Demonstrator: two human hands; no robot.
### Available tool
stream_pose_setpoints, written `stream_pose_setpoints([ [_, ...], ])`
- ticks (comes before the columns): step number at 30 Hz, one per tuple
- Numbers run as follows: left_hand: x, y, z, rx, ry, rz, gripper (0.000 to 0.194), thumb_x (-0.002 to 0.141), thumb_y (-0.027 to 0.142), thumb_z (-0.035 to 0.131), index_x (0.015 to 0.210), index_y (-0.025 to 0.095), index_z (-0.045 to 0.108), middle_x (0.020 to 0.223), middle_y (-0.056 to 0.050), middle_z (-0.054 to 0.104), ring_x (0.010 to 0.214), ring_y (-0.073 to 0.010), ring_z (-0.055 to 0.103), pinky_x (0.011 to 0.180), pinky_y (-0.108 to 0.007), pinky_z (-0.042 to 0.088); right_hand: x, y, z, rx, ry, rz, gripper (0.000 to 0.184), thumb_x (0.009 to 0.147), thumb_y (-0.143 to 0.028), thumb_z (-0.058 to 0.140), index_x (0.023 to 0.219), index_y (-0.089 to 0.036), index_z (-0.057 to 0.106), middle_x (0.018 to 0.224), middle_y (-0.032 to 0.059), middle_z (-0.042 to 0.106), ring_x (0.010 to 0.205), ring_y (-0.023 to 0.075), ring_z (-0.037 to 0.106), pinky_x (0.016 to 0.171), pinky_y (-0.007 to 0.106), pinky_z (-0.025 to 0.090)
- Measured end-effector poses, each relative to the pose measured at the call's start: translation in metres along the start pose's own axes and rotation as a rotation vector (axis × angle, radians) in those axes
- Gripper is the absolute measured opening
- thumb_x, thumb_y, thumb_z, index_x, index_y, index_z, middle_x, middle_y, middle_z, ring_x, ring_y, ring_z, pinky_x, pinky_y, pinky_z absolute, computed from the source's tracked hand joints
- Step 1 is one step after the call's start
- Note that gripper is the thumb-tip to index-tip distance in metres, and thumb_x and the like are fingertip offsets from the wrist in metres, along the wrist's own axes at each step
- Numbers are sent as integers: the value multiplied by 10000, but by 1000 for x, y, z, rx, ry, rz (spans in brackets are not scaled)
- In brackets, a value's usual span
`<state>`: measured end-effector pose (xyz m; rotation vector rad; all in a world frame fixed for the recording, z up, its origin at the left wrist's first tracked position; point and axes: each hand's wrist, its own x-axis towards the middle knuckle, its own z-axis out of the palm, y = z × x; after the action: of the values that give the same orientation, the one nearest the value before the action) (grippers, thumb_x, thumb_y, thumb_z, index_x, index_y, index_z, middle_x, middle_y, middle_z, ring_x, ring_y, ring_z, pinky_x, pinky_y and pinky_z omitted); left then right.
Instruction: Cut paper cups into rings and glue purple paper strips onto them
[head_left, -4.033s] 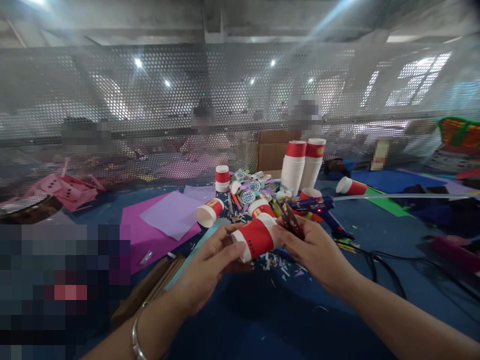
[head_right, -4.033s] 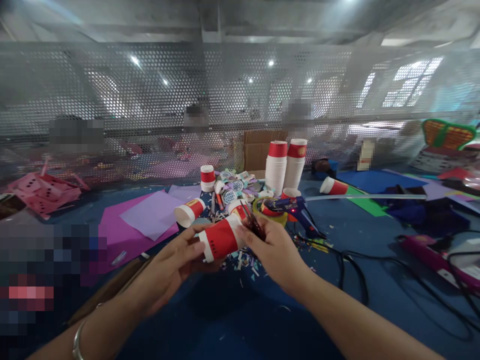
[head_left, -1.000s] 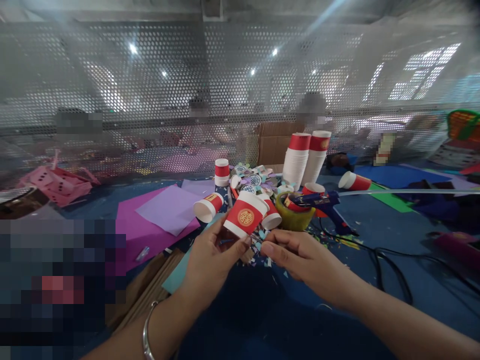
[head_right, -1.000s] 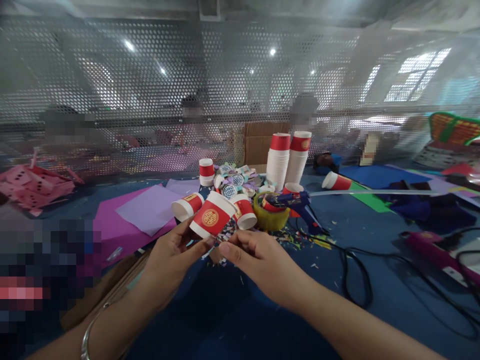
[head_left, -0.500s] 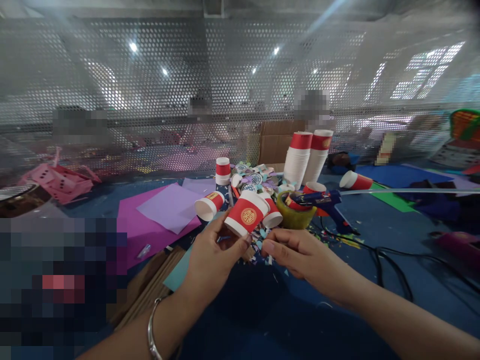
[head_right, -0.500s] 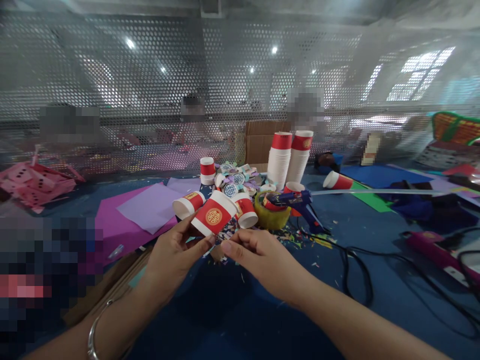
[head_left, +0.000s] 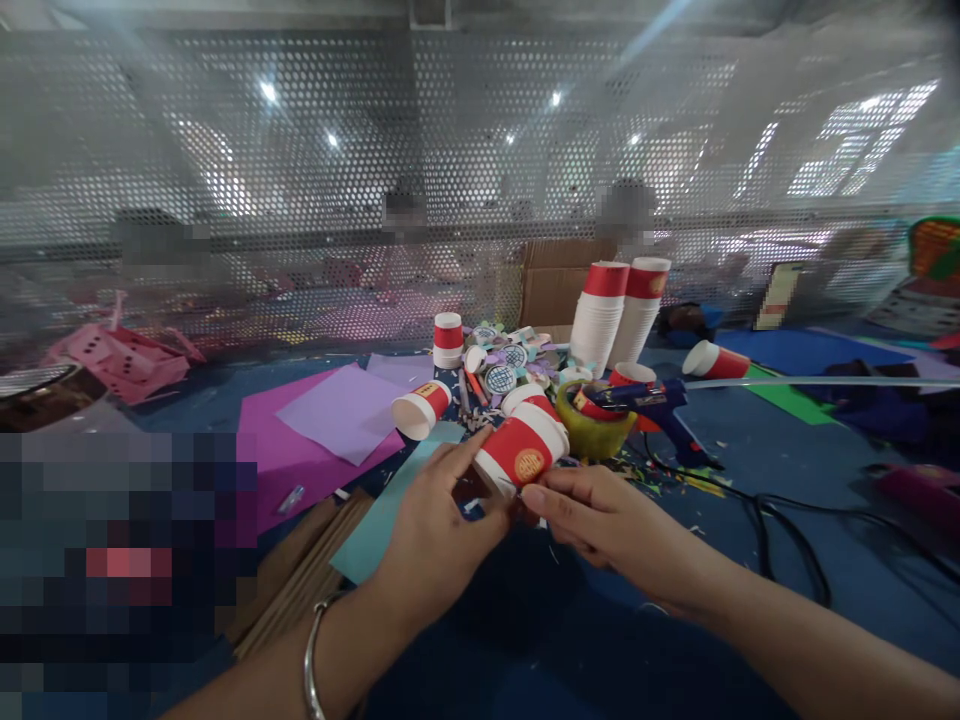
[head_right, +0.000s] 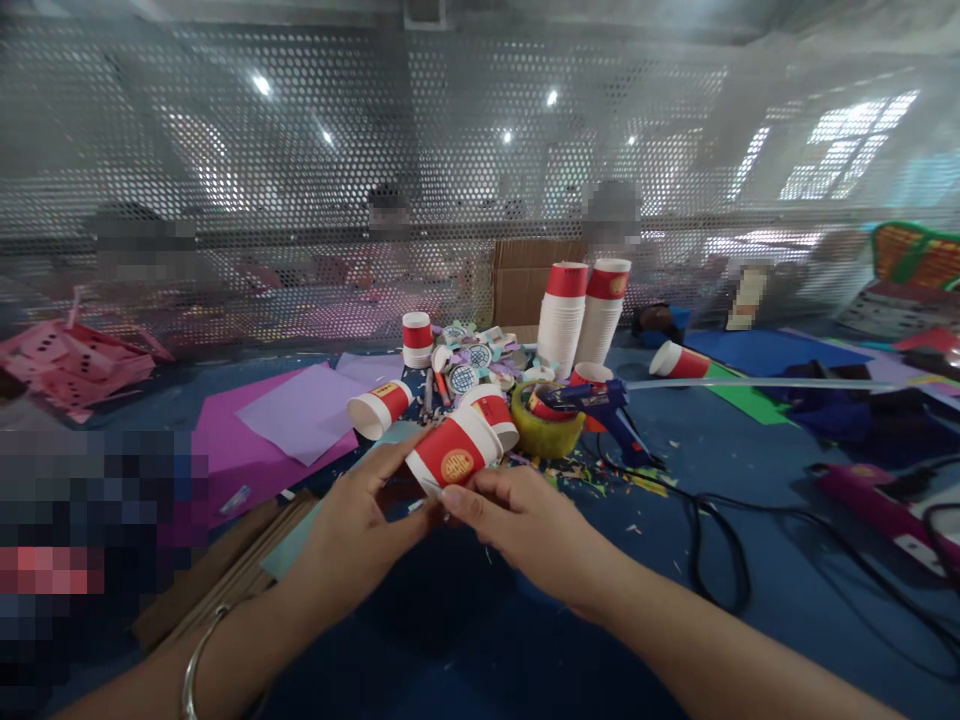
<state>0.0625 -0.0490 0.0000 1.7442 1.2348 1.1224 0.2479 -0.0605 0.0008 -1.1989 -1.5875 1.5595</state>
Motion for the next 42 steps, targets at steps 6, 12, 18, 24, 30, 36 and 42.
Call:
stream_pose_setpoints([
  [6, 0, 3, 5, -262, -110, -104, 399, 778, 267, 682, 1167, 184, 655, 1083, -112, 707, 901, -265, 678, 813, -424, 548, 0, -5, 5, 79, 67, -41, 485, 899, -621, 496, 673, -196, 433, 554, -75, 318, 467, 71, 190, 411, 232, 120],
  [12, -3, 8, 2, -341, -144, -94, 451, 784, 318, 684, 1218, 203, 648, 951, -101, 731, 853, -264, 662, 770, -412, 531, -2, -6, 6, 127, 46, -37, 458, 888, -624, 512, 716, -202, 465, 535, -90, 280, 446, 69, 159, 410, 241, 103],
  [18, -2, 11, 2, -130, -91, -97, 355, 800, 389, 664, 1100, 204, 703, 950, -102, 735, 815, -262, 660, 755, -402, 516, 0, -6, 7, 137, 76, -8, 464, 886, -629, 506, 708, -200, 492, 520, -93, 253, 441, 72, 153, 410, 243, 105],
  [24, -3, 17, 4, -49, 11, -54, 491, 778, 382, 692, 1234, 209, 637, 1087, -111, 711, 914, -278, 664, 791, -382, 518, 1, -5, 9, 164, 108, -5, 438, 897, -581, 525, 692, -195, 501, 497, -98, 250, 433, 69, 169, 404, 234, 109],
  [30, -7, 17, 7, -32, -35, -37, 424, 833, 408, 631, 1189, 179, 644, 946, -98, 713, 798, -247, 648, 704, -359, 507, 1, -6, 11, 172, 133, -5, 446, 903, -569, 529, 676, -187, 500, 489, -99, 257, 428, 62, 176, 401, 227, 111],
  [36, -8, 12, 7, 18, -5, 48, 394, 852, 398, 619, 1177, 177, 647, 950, -94, 693, 839, -242, 642, 733, -358, 516, 0, -4, 12, 117, 146, 0, 483, 866, -621, 547, 662, -186, 503, 476, -100, 255, 416, 57, 183, 391, 217, 115],
  [42, -8, 8, 7, 12, -8, 83, 367, 846, 358, 623, 1173, 192, 632, 1028, -100, 666, 901, -242, 647, 795, -398, 540, -1, -3, 13, 89, 167, -17, 498, 867, -628, 536, 648, -183, 499, 477, -100, 246, 421, 56, 187, 384, 201, 118],
])
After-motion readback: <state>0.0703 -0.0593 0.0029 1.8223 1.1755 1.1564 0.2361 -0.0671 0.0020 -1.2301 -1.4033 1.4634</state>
